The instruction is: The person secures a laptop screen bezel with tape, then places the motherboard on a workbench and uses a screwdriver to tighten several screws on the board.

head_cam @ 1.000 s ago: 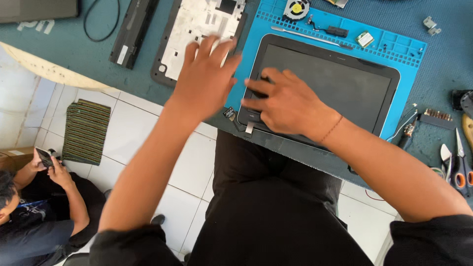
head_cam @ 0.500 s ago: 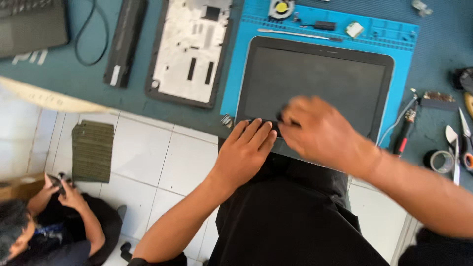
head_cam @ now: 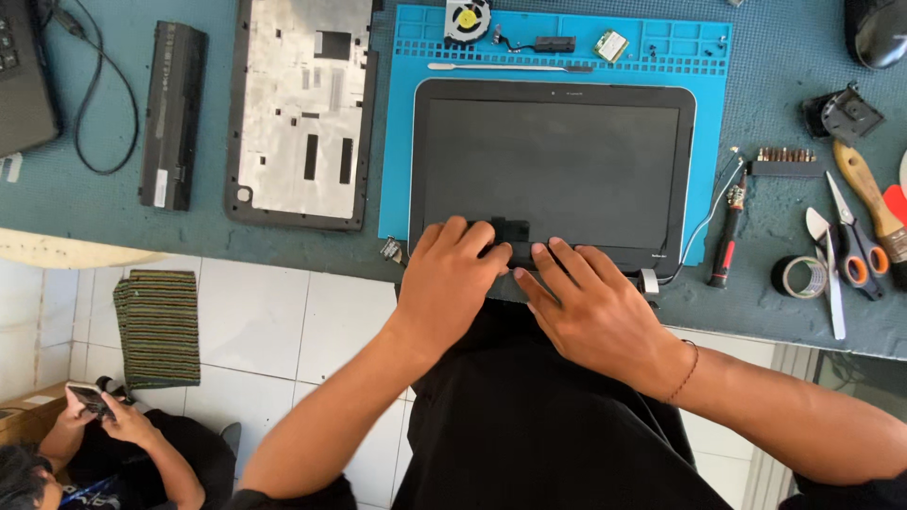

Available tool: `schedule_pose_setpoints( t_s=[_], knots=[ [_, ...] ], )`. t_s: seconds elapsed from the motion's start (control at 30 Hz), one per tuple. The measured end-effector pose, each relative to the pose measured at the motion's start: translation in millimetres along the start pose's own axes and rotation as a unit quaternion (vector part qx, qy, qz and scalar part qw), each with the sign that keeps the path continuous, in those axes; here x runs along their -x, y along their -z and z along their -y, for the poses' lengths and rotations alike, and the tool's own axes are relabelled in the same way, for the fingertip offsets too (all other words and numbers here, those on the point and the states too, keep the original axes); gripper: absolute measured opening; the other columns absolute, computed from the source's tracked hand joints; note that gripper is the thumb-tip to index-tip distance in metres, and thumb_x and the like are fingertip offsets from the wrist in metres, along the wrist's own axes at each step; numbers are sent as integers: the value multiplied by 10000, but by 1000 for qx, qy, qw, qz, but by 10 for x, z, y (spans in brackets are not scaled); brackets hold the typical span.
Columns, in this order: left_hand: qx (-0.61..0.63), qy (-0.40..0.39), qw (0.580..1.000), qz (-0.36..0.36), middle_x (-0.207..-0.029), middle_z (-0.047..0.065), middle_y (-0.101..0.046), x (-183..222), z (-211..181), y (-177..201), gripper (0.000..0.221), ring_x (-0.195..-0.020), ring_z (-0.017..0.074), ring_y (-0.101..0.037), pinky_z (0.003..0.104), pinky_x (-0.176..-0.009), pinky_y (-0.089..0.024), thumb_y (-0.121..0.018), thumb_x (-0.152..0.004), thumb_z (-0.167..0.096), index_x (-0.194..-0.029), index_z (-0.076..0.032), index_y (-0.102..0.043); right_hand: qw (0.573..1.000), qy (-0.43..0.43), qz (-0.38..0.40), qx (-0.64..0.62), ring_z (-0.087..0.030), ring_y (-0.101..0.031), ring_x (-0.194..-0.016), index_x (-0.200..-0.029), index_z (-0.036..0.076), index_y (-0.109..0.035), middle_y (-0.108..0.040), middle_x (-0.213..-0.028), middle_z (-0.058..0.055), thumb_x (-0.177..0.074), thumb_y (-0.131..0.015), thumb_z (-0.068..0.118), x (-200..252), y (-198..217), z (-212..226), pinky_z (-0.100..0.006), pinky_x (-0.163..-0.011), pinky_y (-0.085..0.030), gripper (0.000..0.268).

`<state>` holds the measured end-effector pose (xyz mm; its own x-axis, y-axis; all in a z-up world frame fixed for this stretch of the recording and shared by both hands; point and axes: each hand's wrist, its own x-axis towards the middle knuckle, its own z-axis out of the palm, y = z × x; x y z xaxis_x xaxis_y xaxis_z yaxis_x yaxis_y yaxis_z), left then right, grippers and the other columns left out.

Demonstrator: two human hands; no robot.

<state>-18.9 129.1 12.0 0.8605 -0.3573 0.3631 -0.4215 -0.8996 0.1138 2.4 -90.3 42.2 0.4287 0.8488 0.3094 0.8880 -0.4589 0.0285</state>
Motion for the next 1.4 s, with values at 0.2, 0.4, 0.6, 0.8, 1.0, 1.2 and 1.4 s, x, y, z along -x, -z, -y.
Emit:
schedule_pose_setpoints(
  t_s=[0.2, 0.4, 0.6, 0.8, 1.0, 1.2, 1.4],
  knots=[
    [0, -35, 998, 48, -866, 21, -571, -23, 34, 142, 51, -821, 203, -601, 380, -728, -592, -819, -911, -163, -954, -164, -793, 1000, -10, -24, -16, -386, -702, -1129, -994, 55, -779, -744, -1144, -184, -933, -665, 155, 85, 93, -139, -477, -929, -554, 163],
    [-1, -40, 997, 69, -834, 22, -585, -43, 19, 219, 106, -789, 185, -595, 374, -701, -612, -827, -889, -109, -987, -145, -810, 998, -26, -15, 54, -411, -687, -1186, -984, 58, -774, -737, -1162, -179, -913, -648, 162, 277, 217, -210, -507, -957, -548, 179],
    [1, -61, 995, 78, -812, 24, -580, -62, 43, 166, 95, -768, 197, -571, 381, -649, -594, -809, -899, -117, -993, -135, -814, 996, -41, 9, 78, -415, -662, -1231, -988, 47, -785, -717, -1185, -179, -896, -659, 148, 319, 347, -171, -537, -1010, -519, 186],
    [169, 41, 977, 123, -740, 28, -594, -202, 189, 258, 112, -730, 219, -567, 384, -671, -587, -769, -934, -229, -977, -137, -815, 989, -126, -81, -16, -398, -686, -1212, -980, 87, -809, -728, -1206, -161, -854, -729, 199, 333, 323, -246, -520, -1022, -538, 187],
    [109, -2, 994, 19, -973, 67, -677, 26, -19, -16, 287, -908, 310, -616, 427, -653, -532, -943, -773, -193, -983, -102, -770, 884, -404, -133, -195, -210, -588, -821, -1250, -78, -779, -703, -998, -136, -1054, -771, -75, 1065, 643, -558, -338, -823, -498, 196],
    [71, -94, 993, -26, -1138, 63, -615, -189, -476, -189, 257, -1103, 296, -574, 452, -919, -552, -828, -946, -211, -1131, -70, -719, 866, -395, -46, -304, -123, -674, -767, -1151, 8, -781, -738, -1189, -127, -850, -848, 127, 988, 604, -353, -235, -687, -592, 331],
    [45, -151, 985, -70, -925, 30, -581, -460, -702, -271, 144, -938, 233, -557, 366, -828, -568, -705, -897, 65, -937, -73, -712, 860, -439, -109, -236, -105, -570, -595, -969, 42, -777, -740, -1006, -76, -811, -951, 125, 926, 382, -249, -234, -633, -498, 250]
  ],
)
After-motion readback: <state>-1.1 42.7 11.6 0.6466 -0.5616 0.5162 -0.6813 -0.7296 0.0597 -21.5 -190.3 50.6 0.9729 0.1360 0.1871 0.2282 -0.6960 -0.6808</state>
